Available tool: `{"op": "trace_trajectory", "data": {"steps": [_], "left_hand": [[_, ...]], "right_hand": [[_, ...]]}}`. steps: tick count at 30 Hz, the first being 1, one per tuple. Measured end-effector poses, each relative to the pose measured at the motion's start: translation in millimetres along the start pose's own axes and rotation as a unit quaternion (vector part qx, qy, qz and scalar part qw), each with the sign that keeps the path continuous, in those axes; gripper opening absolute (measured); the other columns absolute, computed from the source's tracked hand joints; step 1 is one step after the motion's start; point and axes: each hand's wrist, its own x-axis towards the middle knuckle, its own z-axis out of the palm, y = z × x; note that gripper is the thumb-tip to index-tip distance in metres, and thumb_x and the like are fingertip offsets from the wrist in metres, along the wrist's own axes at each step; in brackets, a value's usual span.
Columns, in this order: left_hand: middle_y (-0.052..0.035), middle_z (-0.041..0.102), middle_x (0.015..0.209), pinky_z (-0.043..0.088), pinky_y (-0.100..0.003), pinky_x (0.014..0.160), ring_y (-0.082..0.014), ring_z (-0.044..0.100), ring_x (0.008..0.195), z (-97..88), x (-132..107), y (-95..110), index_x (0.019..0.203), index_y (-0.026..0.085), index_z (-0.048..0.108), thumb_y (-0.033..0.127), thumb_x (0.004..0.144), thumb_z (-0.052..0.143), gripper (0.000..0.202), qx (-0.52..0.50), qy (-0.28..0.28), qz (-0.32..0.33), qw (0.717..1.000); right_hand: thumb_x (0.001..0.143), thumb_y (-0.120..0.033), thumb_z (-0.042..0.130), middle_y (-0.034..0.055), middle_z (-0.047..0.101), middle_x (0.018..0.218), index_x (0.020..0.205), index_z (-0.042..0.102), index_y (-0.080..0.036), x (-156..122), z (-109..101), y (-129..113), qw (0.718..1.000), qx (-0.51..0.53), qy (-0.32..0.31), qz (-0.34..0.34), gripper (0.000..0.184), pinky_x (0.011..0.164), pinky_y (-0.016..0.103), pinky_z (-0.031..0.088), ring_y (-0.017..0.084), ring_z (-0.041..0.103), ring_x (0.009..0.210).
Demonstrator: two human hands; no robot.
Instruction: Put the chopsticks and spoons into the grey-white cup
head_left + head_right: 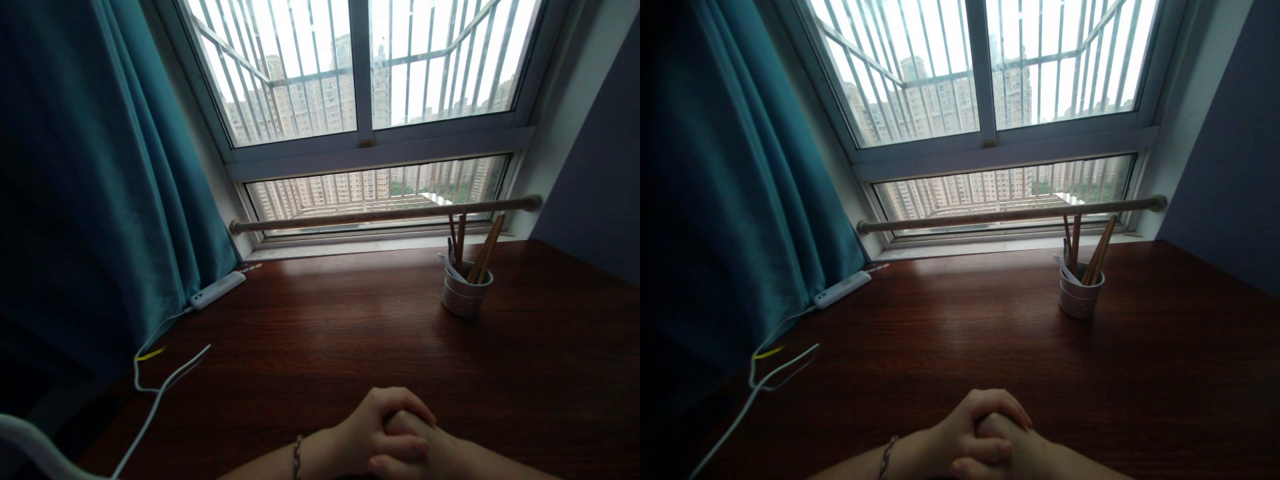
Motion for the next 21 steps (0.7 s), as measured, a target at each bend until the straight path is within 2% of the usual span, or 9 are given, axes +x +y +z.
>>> {"op": "trace_trajectory", "data": {"steps": [4, 7, 10, 16, 21], "left_hand": [[-0.0101, 0.063, 0.102, 0.045, -0.030, 0.084, -0.0191, 0.058, 0.095, 0.5, 0.6, 0.3, 0.104, 0.012, 0.061, 0.035, 0.077, 0.059, 0.036, -0.002, 0.002, 0.011, 1.000], [-0.0094, 0.063, 0.103, 0.045, -0.029, 0.085, -0.0187, 0.058, 0.096, 1.0, 0.2, -2.8, 0.105, 0.013, 0.061, 0.035, 0.076, 0.059, 0.035, -0.003, 0.001, 0.007, 1.000], [-0.0089, 0.062, 0.103, 0.045, -0.030, 0.085, -0.0185, 0.058, 0.096, 0.4, -0.5, -5.2, 0.105, 0.014, 0.060, 0.035, 0.077, 0.059, 0.036, -0.001, -0.002, 0.005, 1.000], [-0.0097, 0.062, 0.103, 0.046, -0.030, 0.084, -0.0191, 0.058, 0.096, 0.0, -1.0, -1.7, 0.106, 0.013, 0.060, 0.036, 0.077, 0.058, 0.037, 0.000, -0.003, 0.004, 1.000], [-0.0095, 0.062, 0.103, 0.046, -0.030, 0.083, -0.0189, 0.058, 0.095, 0.5, -0.9, 0.0, 0.105, 0.013, 0.060, 0.036, 0.077, 0.059, 0.037, -0.002, -0.001, -0.003, 1.000]], "right_hand": [[0.076, -0.025, 0.051, 0.0209, 0.059, 0.102, 0.100, 0.060, 0.001, -1.6, -3.8, -11.3, 0.999, -0.015, -0.004, 0.041, 0.036, 0.083, 0.037, 0.044, 0.027, 0.056, 0.095], [0.077, -0.020, 0.052, 0.0208, 0.058, 0.105, 0.101, 0.060, 0.001, -1.8, -5.5, -14.5, 0.999, -0.024, -0.027, 0.031, 0.033, 0.086, 0.036, 0.043, 0.027, 0.055, 0.098], [0.077, -0.017, 0.051, 0.0215, 0.058, 0.106, 0.102, 0.059, 0.002, -1.8, -5.7, -12.2, 0.999, 0.000, -0.022, 0.025, 0.033, 0.088, 0.034, 0.042, 0.025, 0.055, 0.101], [0.073, -0.040, 0.052, 0.0191, 0.060, 0.094, 0.095, 0.059, -0.002, 0.5, 2.1, 7.7, 1.000, 0.014, 0.022, -0.016, 0.045, 0.077, 0.035, 0.046, 0.026, 0.058, 0.090], [0.073, -0.042, 0.047, 0.0144, 0.059, 0.093, 0.090, 0.059, -0.009, 3.6, 6.1, 15.4, 0.999, 0.016, 0.019, -0.046, 0.039, 0.076, 0.035, 0.045, 0.024, 0.056, 0.087]]}}
